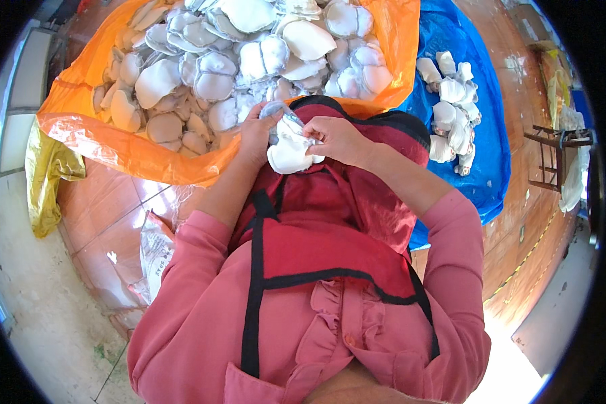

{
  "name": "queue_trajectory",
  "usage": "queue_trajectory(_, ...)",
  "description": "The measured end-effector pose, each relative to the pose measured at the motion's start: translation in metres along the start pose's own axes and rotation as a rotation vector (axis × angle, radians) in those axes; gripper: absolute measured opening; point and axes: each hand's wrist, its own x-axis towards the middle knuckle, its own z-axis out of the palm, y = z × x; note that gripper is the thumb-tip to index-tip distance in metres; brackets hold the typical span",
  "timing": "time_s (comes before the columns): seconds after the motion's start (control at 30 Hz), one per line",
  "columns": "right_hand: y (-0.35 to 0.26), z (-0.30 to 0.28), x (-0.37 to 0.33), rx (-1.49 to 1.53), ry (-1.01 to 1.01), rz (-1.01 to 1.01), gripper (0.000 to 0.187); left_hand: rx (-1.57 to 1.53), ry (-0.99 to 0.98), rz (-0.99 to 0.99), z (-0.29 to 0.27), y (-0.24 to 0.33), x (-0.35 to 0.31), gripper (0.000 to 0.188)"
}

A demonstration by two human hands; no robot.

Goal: The person repeatedly picks white fabric pieces from an orange sack, inserts a small white filler into each piece, and closes the opening by hand. The finished pieces are placed onto a blue tarp on the floor. The process continues one at a time for the duration of the clip.

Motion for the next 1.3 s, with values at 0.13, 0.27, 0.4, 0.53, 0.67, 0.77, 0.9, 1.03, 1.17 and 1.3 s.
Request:
queue_trajectory(0.13, -0.007, 0.007, 0.008, -0.105, 0.100, -0.052, 0.030, -0.087, 0.169, -0.042, 0.003, -0.009, 0.000, 0.037)
queue_trajectory(0.27, -0.001, 0.004, 0.018, -0.250, 0.252, -0.340, 0.030, -0.273, 0.142, -0.110, 0.006, -0.007, -0.005, 0.038)
queue_trajectory(0.4, 0.008, 0.020, 0.011, -0.031, 0.356, -0.202, 0.030, -0.427, 0.148, -0.195, 0.000, -0.010, 0.008, 0.036)
queue_trajectory(0.53, 0.008, 0.040, 0.004, 0.043, 0.477, -0.106, 0.027, -0.473, 0.114, -0.153, -0.001, -0.008, 0.010, 0.035)
queue_trajectory(0.67, 0.005, 0.038, 0.001, 0.028, 0.515, -0.131, 0.027, -0.445, 0.056, -0.081, 0.012, 0.001, -0.008, 0.030)
queue_trajectory(0.77, 0.001, 0.039, 0.001, 0.007, 0.587, -0.177, 0.027, -0.457, -0.003, -0.058, 0.017, 0.005, -0.009, 0.028)
queue_trajectory(0.9, -0.009, 0.050, 0.004, 0.019, 0.676, -0.151, 0.028, -0.457, -0.101, 0.045, 0.007, 0.004, -0.001, 0.027)
queue_trajectory(1.03, -0.018, 0.070, 0.012, 0.013, 0.899, -0.136, 0.029, -0.432, -0.136, 0.117, 0.014, 0.014, 0.000, 0.028)
queue_trajectory(1.17, -0.022, 0.078, 0.021, 0.037, 0.986, -0.109, 0.028, -0.462, -0.151, 0.181, 0.013, 0.017, 0.000, 0.033)
queue_trajectory(1.3, -0.013, 0.079, 0.019, 0.049, 0.983, -0.074, 0.029, -0.382, -0.136, 0.268, 0.020, 0.027, -0.020, 0.045)
